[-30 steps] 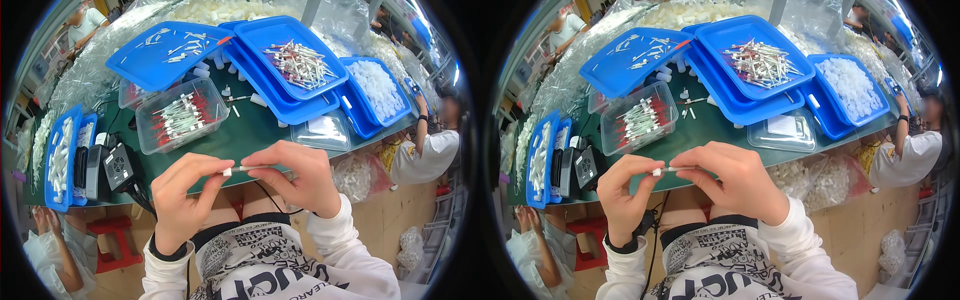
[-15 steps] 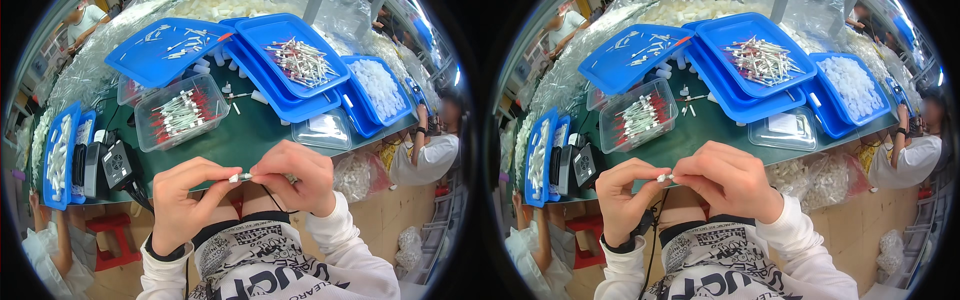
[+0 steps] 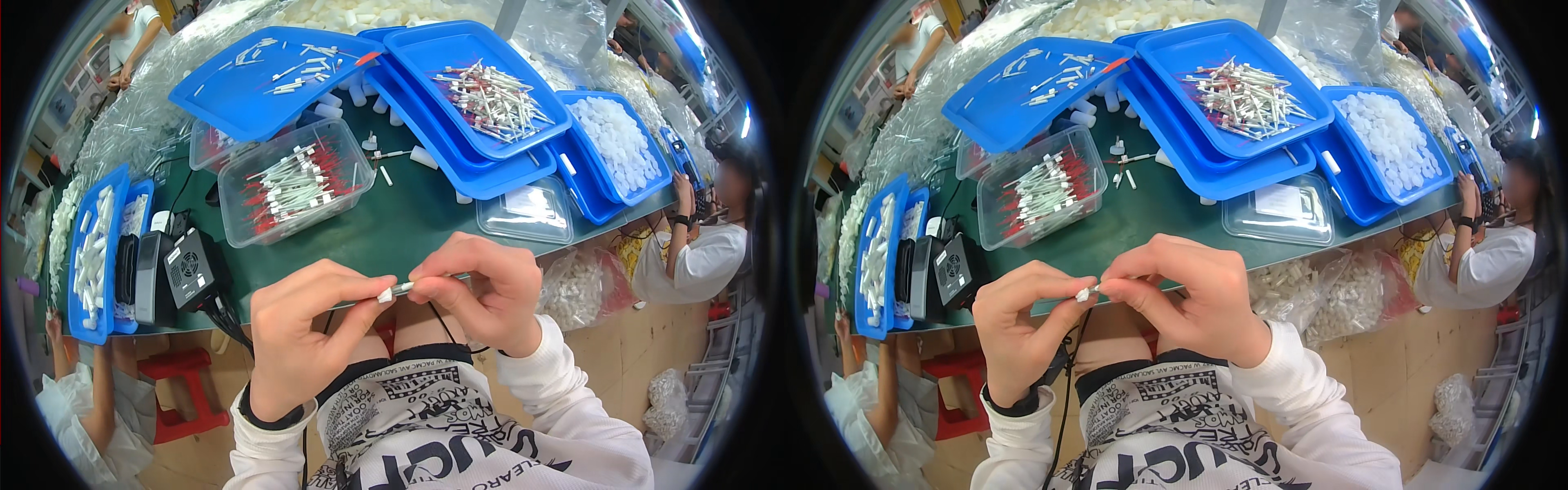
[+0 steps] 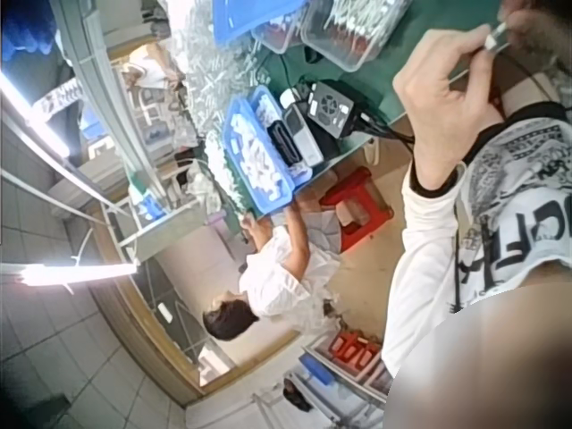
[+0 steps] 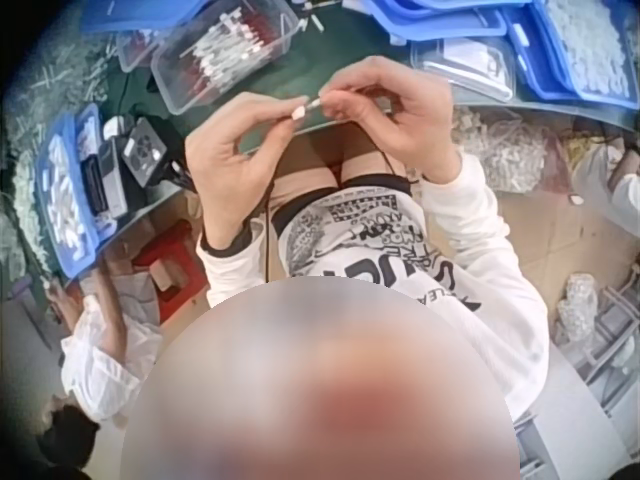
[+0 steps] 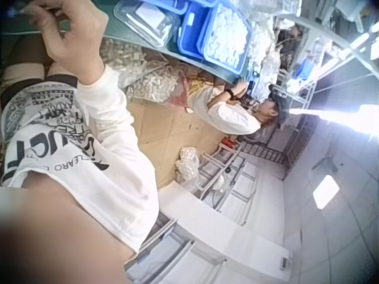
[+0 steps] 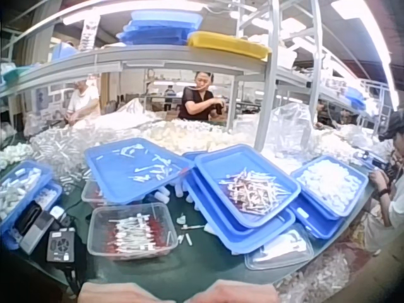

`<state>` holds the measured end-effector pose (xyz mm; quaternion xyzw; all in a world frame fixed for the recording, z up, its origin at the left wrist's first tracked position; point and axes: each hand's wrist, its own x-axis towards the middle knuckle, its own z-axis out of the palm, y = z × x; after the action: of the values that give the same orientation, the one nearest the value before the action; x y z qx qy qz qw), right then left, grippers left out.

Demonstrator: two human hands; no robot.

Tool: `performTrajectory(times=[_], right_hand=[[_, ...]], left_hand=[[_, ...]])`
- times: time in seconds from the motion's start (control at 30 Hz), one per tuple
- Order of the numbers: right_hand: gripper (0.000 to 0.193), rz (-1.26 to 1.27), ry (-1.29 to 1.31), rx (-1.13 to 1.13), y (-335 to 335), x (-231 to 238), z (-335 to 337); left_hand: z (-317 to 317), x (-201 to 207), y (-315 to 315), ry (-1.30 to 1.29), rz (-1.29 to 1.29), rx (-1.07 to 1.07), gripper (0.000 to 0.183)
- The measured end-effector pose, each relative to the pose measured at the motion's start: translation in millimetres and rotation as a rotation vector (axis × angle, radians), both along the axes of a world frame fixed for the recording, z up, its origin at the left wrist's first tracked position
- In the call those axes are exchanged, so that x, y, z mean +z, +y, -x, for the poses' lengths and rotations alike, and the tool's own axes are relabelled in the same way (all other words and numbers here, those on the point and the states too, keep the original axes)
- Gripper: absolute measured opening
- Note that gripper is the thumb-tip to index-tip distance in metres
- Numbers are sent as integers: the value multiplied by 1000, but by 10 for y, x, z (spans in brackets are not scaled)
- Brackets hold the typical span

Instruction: The person assembles small white cylindrical components with red-tipped wires by hand, inserting the wire into the cylinder and placing the finished units into a blue tray. The person occasionally reaches for more parts from nearby trays and bags.

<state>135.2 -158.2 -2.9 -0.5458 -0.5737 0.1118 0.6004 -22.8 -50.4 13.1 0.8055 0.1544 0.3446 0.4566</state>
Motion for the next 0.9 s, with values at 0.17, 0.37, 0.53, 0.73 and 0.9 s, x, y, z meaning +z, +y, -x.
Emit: performTrajectory(times=[0.17, 0.37, 0.53, 0.73, 0.9], right_hand=[[10, 13, -185, 66, 2, 29, -72], [8, 153, 4, 20, -55, 180, -100], [8, 177, -122, 24, -52, 195, -175], [9, 232, -100, -179, 118, 341, -602], [21, 398, -242, -527, 331, 497, -1881]], left_hand=[[27, -13, 26, 39, 47, -30, 16], [27, -33, 67, 21, -35, -10, 16], [-40, -5, 60, 36, -40, 25, 14], [-189, 89, 245, 113, -266, 156, 43], [-138, -78, 605, 330, -482, 264, 35]])
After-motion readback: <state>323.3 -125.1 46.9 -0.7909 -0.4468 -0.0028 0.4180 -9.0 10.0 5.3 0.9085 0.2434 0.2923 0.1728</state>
